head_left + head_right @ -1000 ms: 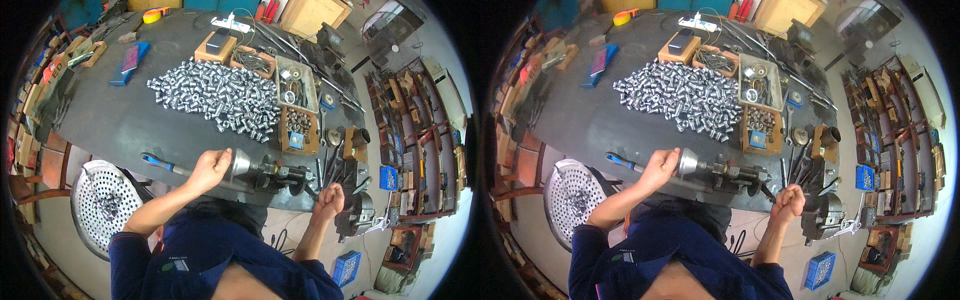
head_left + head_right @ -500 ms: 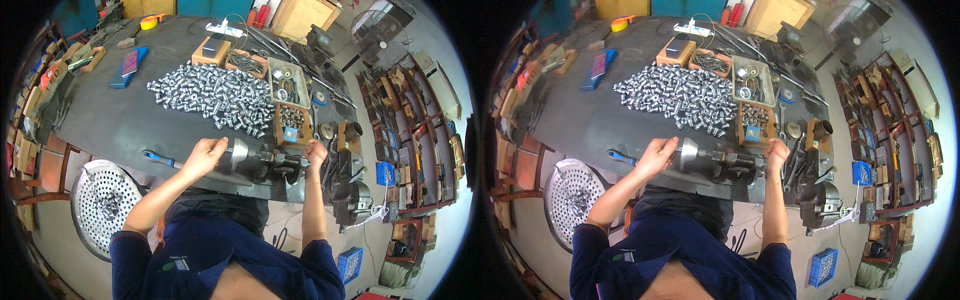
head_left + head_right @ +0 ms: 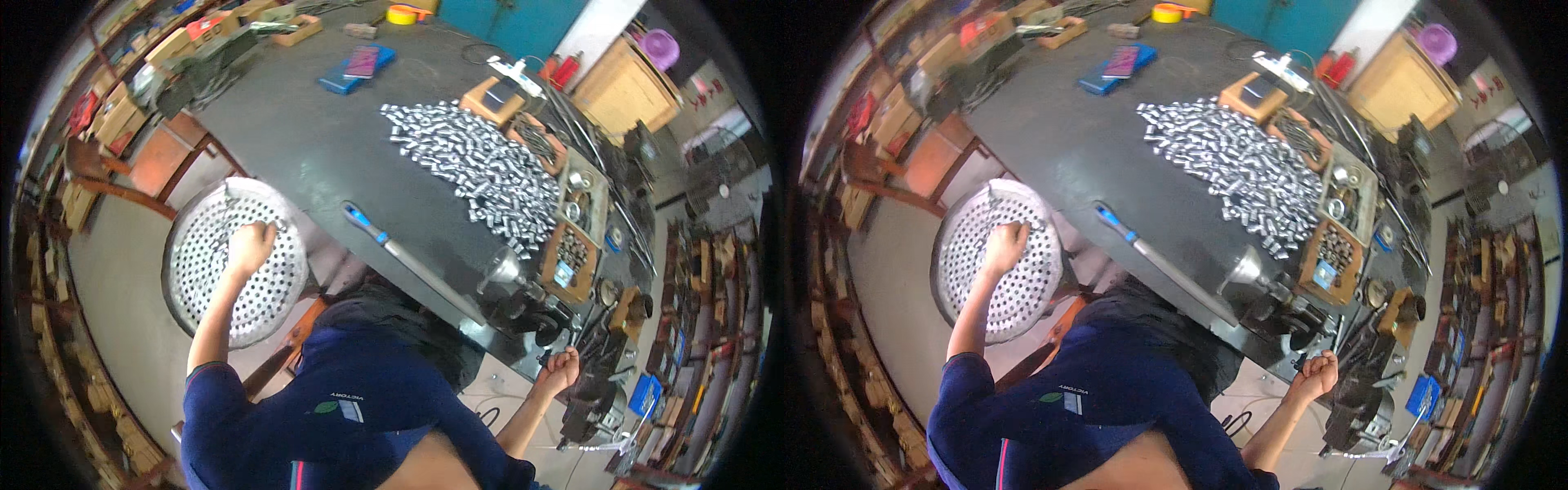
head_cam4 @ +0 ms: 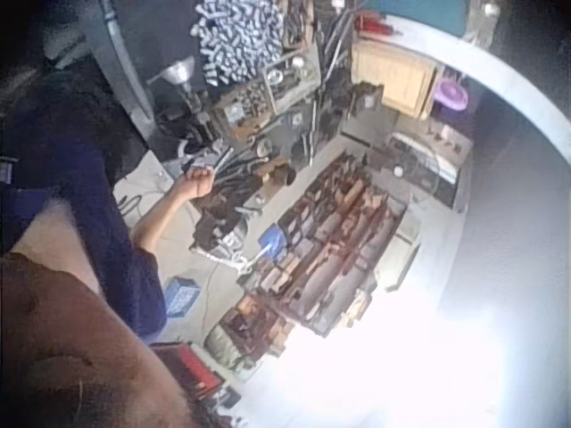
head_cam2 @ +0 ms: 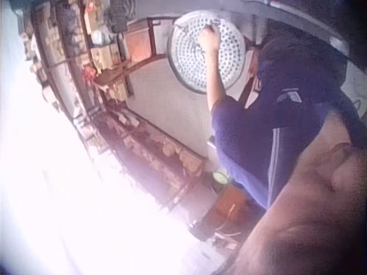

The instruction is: The person assembles small metal components by hand and using a small desktop press, then uses an air spray tool to clean the assembly.

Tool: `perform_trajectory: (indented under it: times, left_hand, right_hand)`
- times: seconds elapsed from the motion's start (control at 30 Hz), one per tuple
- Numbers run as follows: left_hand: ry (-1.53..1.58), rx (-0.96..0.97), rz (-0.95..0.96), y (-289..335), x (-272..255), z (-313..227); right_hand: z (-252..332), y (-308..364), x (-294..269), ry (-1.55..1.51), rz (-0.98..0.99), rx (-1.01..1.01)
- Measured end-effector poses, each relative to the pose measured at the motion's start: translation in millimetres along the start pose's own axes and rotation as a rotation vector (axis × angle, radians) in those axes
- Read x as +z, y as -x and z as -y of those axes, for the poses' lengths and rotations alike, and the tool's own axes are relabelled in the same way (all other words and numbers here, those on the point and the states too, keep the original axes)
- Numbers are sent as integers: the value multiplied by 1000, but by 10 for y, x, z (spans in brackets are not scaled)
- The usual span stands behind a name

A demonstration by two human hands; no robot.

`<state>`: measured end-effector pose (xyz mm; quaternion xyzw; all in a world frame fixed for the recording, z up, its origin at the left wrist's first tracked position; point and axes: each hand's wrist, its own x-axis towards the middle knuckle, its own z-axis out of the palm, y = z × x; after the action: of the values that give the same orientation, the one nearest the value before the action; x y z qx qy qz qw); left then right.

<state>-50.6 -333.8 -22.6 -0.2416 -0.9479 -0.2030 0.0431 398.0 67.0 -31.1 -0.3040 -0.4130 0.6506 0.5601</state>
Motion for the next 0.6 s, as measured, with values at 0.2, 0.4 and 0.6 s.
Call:
perform_trajectory:
  times: [0.2, 0.4, 0.6]
  left_hand:
    - [-273, -254, -50, 489, -140, 1055]
    - [-477, -326, 76, 481, -394, 930]
    - [73, 57, -55, -217, -170, -182]
  right_hand:
    - [-285, -214, -20, 65, -148, 118]
    - [-321, -271, -88, 126, -213, 110]
    - [-253, -207, 127, 165, -230, 94]
